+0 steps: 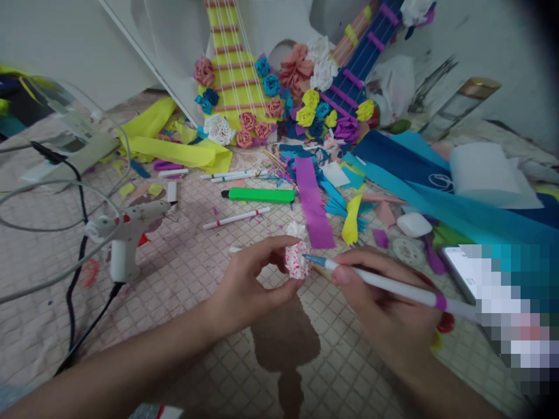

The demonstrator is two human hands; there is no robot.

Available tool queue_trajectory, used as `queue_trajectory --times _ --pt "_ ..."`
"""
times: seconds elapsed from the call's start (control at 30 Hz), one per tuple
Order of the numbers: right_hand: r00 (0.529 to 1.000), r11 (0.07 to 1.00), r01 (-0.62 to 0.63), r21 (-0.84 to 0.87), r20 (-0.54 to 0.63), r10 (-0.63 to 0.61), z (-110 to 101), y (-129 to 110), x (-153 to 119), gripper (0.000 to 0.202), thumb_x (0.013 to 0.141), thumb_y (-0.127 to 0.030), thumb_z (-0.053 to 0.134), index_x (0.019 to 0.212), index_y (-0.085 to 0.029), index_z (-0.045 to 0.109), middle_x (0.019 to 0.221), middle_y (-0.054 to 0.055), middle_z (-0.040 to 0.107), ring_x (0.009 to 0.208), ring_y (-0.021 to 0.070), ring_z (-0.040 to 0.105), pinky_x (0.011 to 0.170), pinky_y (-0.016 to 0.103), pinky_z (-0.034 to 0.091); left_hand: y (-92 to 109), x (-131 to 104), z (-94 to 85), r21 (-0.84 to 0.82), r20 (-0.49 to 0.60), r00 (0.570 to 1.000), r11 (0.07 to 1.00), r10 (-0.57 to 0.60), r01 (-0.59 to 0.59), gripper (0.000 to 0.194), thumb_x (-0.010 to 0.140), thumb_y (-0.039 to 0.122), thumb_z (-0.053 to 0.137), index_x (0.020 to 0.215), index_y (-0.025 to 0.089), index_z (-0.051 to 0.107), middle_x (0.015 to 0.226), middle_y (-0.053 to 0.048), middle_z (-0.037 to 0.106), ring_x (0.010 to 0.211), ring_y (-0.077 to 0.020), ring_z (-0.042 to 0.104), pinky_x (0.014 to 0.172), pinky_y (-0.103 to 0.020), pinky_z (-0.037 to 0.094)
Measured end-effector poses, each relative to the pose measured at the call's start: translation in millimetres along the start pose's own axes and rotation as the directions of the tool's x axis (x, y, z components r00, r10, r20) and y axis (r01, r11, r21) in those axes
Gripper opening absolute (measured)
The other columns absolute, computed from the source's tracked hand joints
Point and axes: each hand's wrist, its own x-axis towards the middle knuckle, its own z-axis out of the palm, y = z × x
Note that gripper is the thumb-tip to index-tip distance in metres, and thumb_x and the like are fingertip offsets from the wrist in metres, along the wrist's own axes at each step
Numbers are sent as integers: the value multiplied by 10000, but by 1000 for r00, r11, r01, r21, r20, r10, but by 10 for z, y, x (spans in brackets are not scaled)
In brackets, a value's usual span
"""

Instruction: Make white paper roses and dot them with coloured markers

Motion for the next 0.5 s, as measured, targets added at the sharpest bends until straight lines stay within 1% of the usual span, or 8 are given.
queue_trajectory --times 0.07,0.1,0.23,0.27,0.37,0.47,0.5 --pt "998 1000 -21 2 56 21 -5 -5 -6 77 776 -183 624 815 -248 628 676 -25 623 573 111 568 489 236 451 -8 -4 4 25 -3 1000 1000 5 -5 377 709 142 659 1077 124 576 896 -73 669 783 -150 612 715 -271 513" --pt "998 1000 -23 6 64 22 -11 -8 -10 77 780 -184 620 821 -249 627 680 -22 622 585 117 574 505 244 463 -15 -5 6 36 -3 1000 999 6 -6 379 711 146 660 1080 122 577 901 -77 669 783 -152 614 715 -273 514" --pt "999 999 36 25 -5 -36 -38 -28 -17 118 779 -140 607 827 -247 613 711 -16 629 621 126 573 544 257 479 -52 -7 13 54 -5 1000 998 18 -17 379 717 146 661 1087 126 577 925 -83 667 805 -156 617 728 -275 517" --pt "998 998 55 30 -6 -55 -40 -31 -17 126 779 -129 603 825 -245 609 711 -19 628 620 122 569 544 252 477 -59 -9 14 55 -5 1000 998 20 -20 382 718 148 663 1090 129 577 928 -83 666 812 -158 617 733 -277 518" --pt "995 997 73 34 59 -75 -27 -30 -15 123 781 -127 600 828 -240 608 717 -26 624 607 106 563 537 234 469 -63 -16 13 64 -14 1000 998 17 -16 390 719 166 669 1096 128 574 917 -88 668 815 -167 621 739 -293 521" --pt "992 998 46 40 115 -51 -17 -34 -12 104 788 -149 595 838 -239 609 707 -30 609 592 100 560 520 226 460 -56 -22 9 72 -17 1000 997 13 -12 383 724 179 666 1091 121 576 905 -96 672 799 -173 627 729 -306 523" --pt "992 998 45 39 114 -49 -20 -41 -10 105 788 -147 591 836 -239 606 704 -32 607 586 98 556 510 222 455 -56 -23 7 72 -19 1000 997 15 -14 379 726 179 663 1091 122 578 904 -96 673 796 -173 627 725 -306 523"
